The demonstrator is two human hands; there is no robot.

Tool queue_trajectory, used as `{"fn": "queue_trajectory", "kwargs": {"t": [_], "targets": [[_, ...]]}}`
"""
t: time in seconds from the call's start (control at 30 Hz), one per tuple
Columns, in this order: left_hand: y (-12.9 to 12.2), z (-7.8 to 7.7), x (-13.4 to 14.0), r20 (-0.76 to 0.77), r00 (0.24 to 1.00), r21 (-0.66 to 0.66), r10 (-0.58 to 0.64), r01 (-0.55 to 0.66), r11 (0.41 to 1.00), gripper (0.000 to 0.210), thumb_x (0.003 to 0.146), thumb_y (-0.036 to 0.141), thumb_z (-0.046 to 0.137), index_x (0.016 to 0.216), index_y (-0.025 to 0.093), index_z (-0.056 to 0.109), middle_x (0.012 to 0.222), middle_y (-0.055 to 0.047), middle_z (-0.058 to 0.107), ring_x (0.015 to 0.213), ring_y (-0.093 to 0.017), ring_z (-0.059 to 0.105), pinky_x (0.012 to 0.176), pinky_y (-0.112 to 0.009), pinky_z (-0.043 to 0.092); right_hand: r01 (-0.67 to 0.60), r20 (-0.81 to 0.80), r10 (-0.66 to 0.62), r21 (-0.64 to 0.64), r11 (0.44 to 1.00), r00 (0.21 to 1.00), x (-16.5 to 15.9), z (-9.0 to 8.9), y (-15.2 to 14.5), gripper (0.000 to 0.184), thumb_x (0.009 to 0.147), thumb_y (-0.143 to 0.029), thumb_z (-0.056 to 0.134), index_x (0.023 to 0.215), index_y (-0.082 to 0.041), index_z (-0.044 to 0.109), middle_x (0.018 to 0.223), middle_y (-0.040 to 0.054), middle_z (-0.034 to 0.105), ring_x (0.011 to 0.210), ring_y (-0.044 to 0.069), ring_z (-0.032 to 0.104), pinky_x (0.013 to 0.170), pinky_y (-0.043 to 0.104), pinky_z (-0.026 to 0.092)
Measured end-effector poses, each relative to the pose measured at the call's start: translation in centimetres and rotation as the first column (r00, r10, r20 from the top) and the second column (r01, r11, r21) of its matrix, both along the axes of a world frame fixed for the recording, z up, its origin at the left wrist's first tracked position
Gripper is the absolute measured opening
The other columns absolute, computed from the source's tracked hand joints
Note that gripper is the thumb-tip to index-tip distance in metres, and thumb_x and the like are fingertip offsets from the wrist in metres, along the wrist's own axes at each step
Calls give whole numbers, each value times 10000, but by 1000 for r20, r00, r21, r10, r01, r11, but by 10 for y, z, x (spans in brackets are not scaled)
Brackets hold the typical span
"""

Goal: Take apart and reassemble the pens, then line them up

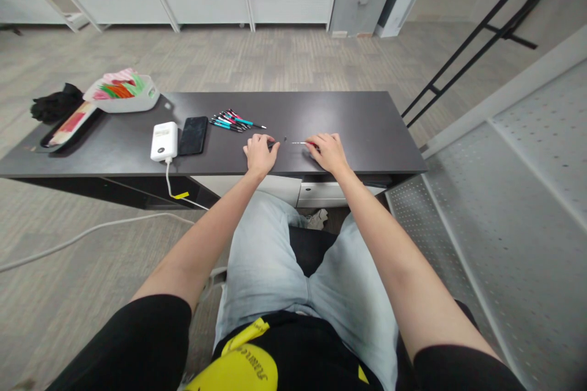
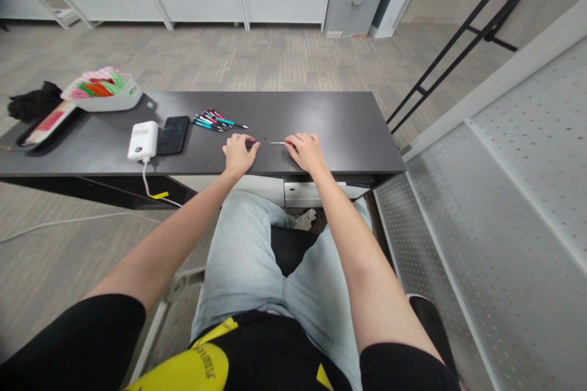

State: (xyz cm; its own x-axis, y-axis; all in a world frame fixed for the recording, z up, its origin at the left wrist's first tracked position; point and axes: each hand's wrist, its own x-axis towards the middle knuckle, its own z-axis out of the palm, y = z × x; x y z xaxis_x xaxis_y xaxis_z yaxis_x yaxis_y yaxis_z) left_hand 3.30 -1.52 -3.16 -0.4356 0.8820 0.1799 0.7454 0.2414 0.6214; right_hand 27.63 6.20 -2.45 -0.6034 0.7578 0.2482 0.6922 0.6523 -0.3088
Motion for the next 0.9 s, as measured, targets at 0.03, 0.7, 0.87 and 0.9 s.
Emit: {"fn": "queue_trajectory", "kwargs": {"t": [0.03,0.7,0.87,0.9], "targets": [[-1,1,0,-10,1000,-2,-2,2,1000,71,1059,292,806,1097,264,753,1434,-188,730,1444,-495,652,1265,-680,505,6,-2,-6,3,1000,1000,0,0,0,473,1265,-477,401,1318,-288,832,1298,150,857,1256,387,723,1127,535,415],[-4,8,-3,240,911,201,-336,292,935,127,939,187,882,912,258,779,1022,-16,851,820,-204,703,936,-381,607,-21,9,21,43,999,1000,0,-5,3,381,1276,-417,487,1302,-271,838,1278,133,863,1237,350,728,1096,494,403],[-2,5,-4,241,917,228,-318,265,937,121,935,201,876,908,256,772,988,-26,836,852,-216,710,953,-399,612,-6,11,5,64,998,1000,0,-5,2,369,1277,-416,504,1306,-265,840,1241,130,864,1205,346,731,1084,492,403],[-2,4,-5,238,918,229,-318,265,937,115,936,205,873,913,257,773,994,-29,840,863,-220,715,967,-406,616,-5,13,5,65,998,1000,0,-5,1,369,1277,-416,503,1307,-266,839,1237,130,863,1203,346,730,1080,492,403]]}}
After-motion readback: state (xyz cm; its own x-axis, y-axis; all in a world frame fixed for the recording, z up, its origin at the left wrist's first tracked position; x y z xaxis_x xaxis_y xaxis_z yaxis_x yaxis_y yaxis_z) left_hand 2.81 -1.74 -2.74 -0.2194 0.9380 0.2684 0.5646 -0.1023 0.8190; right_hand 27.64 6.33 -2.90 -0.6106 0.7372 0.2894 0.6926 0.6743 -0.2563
